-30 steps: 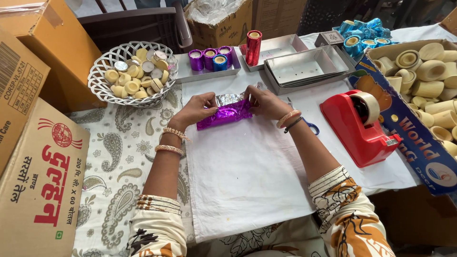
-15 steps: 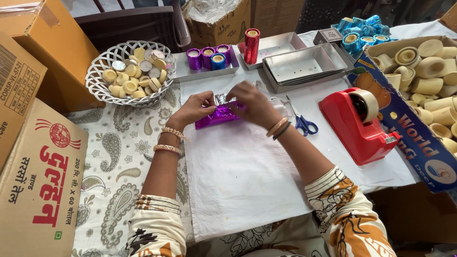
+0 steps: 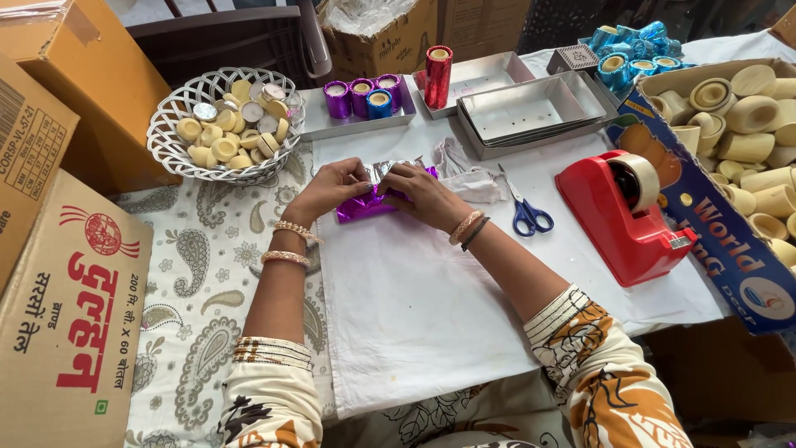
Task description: Wrapping small clay lamps with purple foil and securing them with tape.
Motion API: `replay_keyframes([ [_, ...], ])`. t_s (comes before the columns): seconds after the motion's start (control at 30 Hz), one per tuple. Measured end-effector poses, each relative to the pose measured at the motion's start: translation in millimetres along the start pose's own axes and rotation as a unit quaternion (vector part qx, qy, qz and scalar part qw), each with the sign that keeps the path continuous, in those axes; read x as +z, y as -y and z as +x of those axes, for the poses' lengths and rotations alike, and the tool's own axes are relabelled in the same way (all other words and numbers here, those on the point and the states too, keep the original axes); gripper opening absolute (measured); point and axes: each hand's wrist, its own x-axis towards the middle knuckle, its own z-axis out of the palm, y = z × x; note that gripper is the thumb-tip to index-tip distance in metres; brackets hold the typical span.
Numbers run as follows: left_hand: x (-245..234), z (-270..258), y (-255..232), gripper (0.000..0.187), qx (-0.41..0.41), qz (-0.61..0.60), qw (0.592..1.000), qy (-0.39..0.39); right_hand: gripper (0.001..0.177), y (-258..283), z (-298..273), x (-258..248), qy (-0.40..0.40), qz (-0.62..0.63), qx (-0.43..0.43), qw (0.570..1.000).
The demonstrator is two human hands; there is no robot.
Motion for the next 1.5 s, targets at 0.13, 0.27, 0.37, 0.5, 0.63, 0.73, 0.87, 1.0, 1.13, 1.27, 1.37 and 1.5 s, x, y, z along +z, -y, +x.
replay_keyframes([
  [0.13,-6,-5,-4,0.011,-0.039,0.003,0.999,-0.018,0.016,3,1,-3,-0.007,0.023,0.001,1.0],
  [0.27,-9,-9,-28,0.01,-0.031,0.116,0.988,-0.093,0.025,6,0,-3,-0.025,0.041,0.012,0.999],
  [0.37,-1,-18,-59,0.011,0.032,0.273,0.945,-0.179,0.034,1,-1,1,-0.03,0.066,0.038,0.997],
  [0.5,26,-25,-66,0.01,0.229,0.371,0.867,-0.243,0.046,-4,0,2,-0.037,0.077,0.06,0.995],
  [0.63,54,-43,-66,0.006,0.205,0.494,0.827,-0.173,0.049,-3,-2,2,-0.042,0.074,0.064,0.994],
  [0.73,64,-50,-58,0.007,0.223,0.54,0.79,-0.188,0.049,-6,-2,4,-0.047,0.067,0.061,0.995],
  [0.87,67,-55,-57,0.012,0.237,0.487,0.805,-0.242,0.048,-5,-4,7,-0.052,0.061,0.052,0.995],
  [1.0,65,-56,-54,0.014,0.265,0.494,0.791,-0.245,0.045,-6,-5,9,-0.061,0.059,0.047,0.995],
  [1.13,65,-54,-45,0.012,0.255,0.481,0.806,-0.234,0.042,-7,-7,10,-0.063,0.077,0.056,0.994],
  [1.27,63,-51,-42,0.013,0.248,0.442,0.829,-0.238,0.034,-15,-8,14,-0.065,0.058,0.052,0.995],
  [1.37,64,-51,-38,0.013,0.251,0.427,0.835,-0.241,0.028,-31,-13,23,-0.058,0.029,0.07,0.995],
  [1.5,63,-48,-33,0.014,0.243,0.414,0.843,-0.242,0.019,-51,-3,9,-0.091,0.045,0.154,0.983],
])
